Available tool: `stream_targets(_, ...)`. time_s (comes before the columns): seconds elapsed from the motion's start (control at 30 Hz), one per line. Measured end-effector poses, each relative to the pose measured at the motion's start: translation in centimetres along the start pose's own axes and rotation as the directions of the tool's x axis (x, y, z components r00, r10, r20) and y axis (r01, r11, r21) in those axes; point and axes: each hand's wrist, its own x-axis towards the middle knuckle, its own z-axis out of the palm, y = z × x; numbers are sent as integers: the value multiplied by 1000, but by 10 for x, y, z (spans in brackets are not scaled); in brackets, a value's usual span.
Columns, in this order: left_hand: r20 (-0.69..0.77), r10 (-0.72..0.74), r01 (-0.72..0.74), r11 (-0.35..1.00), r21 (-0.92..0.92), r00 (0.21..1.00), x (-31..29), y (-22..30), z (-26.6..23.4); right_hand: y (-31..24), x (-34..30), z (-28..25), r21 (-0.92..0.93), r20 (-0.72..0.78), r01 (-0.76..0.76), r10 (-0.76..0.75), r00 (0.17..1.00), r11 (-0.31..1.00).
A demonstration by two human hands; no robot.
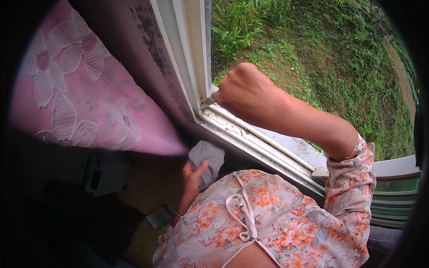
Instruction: The person cleans a window frame using a cloth and a scraper. They wipe the frame and sills, scrape off debris, and remove a piece of tape from the frame. The person also briefly handles a plastic bag and a backpack.
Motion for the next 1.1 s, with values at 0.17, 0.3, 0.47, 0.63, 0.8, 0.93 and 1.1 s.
stream_targets(0.17,-53,38,-42,997,-68,998,-2,-15,-4,-5,-1,6,-263,10,124,-126,992,957)
stream_targets(0.3,-103,53,-66,989,-131,993,-4,-20,-6,-4,0,10,-321,28,162,-162,986,933)
stream_targets(0.47,-117,77,-92,987,-131,990,-7,-20,-11,8,22,13,-373,-66,182,-222,973,910)
stream_targets(0.63,-145,108,-123,987,-99,984,-9,-22,-11,-10,49,56,-355,-164,146,-215,963,923)
stream_targets(0.8,-133,79,-96,988,-124,988,-16,-11,-4,-5,43,68,-284,-197,120,-180,964,951)
stream_targets(0.93,-146,98,-105,993,-44,984,-19,-20,-12,11,48,59,-166,-55,172,-183,982,971)
stream_targets(1.1,-169,132,-134,991,-1,977,-20,-33,-21,25,26,66,-39,40,103,-101,994,994)
